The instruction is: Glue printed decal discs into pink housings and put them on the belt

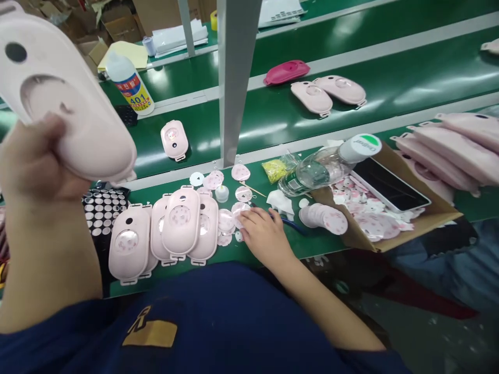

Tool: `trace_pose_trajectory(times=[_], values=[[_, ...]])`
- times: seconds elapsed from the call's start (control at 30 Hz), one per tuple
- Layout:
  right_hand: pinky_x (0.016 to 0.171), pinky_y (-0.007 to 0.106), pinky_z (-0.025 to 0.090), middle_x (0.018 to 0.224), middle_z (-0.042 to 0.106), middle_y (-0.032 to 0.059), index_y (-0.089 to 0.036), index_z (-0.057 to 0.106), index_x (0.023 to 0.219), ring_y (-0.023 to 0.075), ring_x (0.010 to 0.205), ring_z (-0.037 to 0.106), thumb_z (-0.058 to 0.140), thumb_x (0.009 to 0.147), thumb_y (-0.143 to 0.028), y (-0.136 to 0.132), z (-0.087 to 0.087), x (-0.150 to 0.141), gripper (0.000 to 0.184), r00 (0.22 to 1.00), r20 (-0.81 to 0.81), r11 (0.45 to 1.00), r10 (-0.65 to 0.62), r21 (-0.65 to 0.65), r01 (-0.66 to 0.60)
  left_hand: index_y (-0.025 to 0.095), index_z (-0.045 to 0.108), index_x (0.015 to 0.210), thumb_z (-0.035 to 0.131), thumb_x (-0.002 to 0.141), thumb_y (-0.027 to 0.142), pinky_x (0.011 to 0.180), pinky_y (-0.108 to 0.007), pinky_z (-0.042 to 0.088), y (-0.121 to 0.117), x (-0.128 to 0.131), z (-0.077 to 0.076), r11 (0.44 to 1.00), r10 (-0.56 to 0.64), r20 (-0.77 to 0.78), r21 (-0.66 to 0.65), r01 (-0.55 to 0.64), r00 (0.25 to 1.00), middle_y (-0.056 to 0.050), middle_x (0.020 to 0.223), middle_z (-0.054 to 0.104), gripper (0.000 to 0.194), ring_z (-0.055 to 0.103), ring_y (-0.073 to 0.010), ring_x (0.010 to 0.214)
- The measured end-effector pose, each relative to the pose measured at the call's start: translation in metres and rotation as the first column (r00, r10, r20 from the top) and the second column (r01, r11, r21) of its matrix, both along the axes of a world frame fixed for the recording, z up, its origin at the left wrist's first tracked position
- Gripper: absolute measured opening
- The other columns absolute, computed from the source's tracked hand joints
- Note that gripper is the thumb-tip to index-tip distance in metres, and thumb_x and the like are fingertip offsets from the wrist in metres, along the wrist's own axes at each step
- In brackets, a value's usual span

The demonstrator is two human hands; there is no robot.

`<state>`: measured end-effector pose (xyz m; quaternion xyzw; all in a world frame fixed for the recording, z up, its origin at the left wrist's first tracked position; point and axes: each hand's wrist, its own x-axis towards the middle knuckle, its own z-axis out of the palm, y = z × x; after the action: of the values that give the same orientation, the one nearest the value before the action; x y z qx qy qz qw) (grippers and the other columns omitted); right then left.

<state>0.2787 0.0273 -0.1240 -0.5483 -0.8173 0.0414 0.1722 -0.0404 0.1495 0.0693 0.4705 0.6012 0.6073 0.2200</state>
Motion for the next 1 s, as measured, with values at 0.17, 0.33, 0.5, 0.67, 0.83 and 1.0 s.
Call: trace_pose_trajectory(times=[0.17,0.33,0.5,0.67,0.83,1.0], values=[[0.108,0.047,0.029,0.116,0.078,0.0066,-0.020,0.073,0.113,0.0253,0.109,0.065,0.055,0.097,-0.011,0.001,-0.002,0.001,0.026,0.996,0.044,0.996,0.083,0.015,-0.084,0.023,0.076,0.099,0.088,0.056,0.031,0.113,-0.049,0.050,-0.099,0.029,-0.049,0.973,-0.105,0.392,-0.149,0.176,0.914,-0.002,0.102,0.077,0.045,0.055,-0.0377,0.135],[0.098,0.041,0.034,0.116,0.075,0.0110,-0.016,0.070,0.120,0.0262,0.105,0.061,0.056,0.097,-0.014,-0.002,-0.004,-0.003,0.027,0.988,0.105,0.992,0.114,0.038,-0.118,0.025,0.075,0.102,0.095,0.051,0.036,0.100,-0.054,0.060,-0.131,0.052,-0.099,0.896,0.037,0.576,-0.382,0.228,0.816,-0.007,0.102,0.077,0.056,0.069,-0.0400,0.114],[0.082,0.037,0.036,0.105,0.073,0.0116,-0.012,0.073,0.117,0.0251,0.089,0.056,0.057,0.092,-0.007,-0.001,-0.005,-0.004,0.030,0.977,0.168,0.988,0.132,0.059,-0.144,0.022,0.068,0.119,0.095,0.053,0.040,0.105,-0.052,0.056,-0.142,0.066,-0.119,0.838,-0.023,0.653,-0.400,0.370,0.757,-0.011,0.118,0.076,0.074,0.066,-0.0396,0.121],[0.080,0.038,0.034,0.083,0.069,0.0085,-0.015,0.076,0.093,0.0240,0.081,0.053,0.057,0.095,-0.013,0.004,0.002,-0.006,0.019,0.969,0.193,0.981,0.151,0.089,-0.170,0.021,0.065,0.126,0.093,0.057,0.038,0.110,-0.049,0.051,-0.150,0.073,-0.127,0.836,-0.065,0.718,-0.339,0.431,0.693,-0.011,0.124,0.074,0.076,0.062,-0.0388,0.127],[0.085,0.038,0.038,0.082,0.072,0.0063,-0.020,0.075,0.078,0.0227,0.084,0.059,0.065,0.094,-0.021,0.004,0.001,-0.004,0.019,0.968,0.157,0.974,0.198,0.078,-0.212,0.023,0.065,0.129,0.089,0.061,0.038,0.110,-0.050,0.050,-0.157,0.071,-0.131,0.832,-0.121,0.742,-0.286,0.475,0.659,-0.010,0.122,0.074,0.074,0.061,-0.0381,0.127],[0.095,0.042,0.046,0.112,0.078,0.0079,-0.023,0.079,0.095,0.0243,0.101,0.067,0.059,0.097,-0.019,0.005,0.026,0.002,0.021,0.982,0.046,0.977,0.182,0.102,-0.186,0.024,0.061,0.137,0.087,0.066,0.040,0.111,-0.050,0.048,-0.164,0.069,-0.134,0.820,-0.185,0.746,-0.241,0.519,0.640,-0.011,0.126,0.072,0.077,0.058,-0.0389,0.130]])
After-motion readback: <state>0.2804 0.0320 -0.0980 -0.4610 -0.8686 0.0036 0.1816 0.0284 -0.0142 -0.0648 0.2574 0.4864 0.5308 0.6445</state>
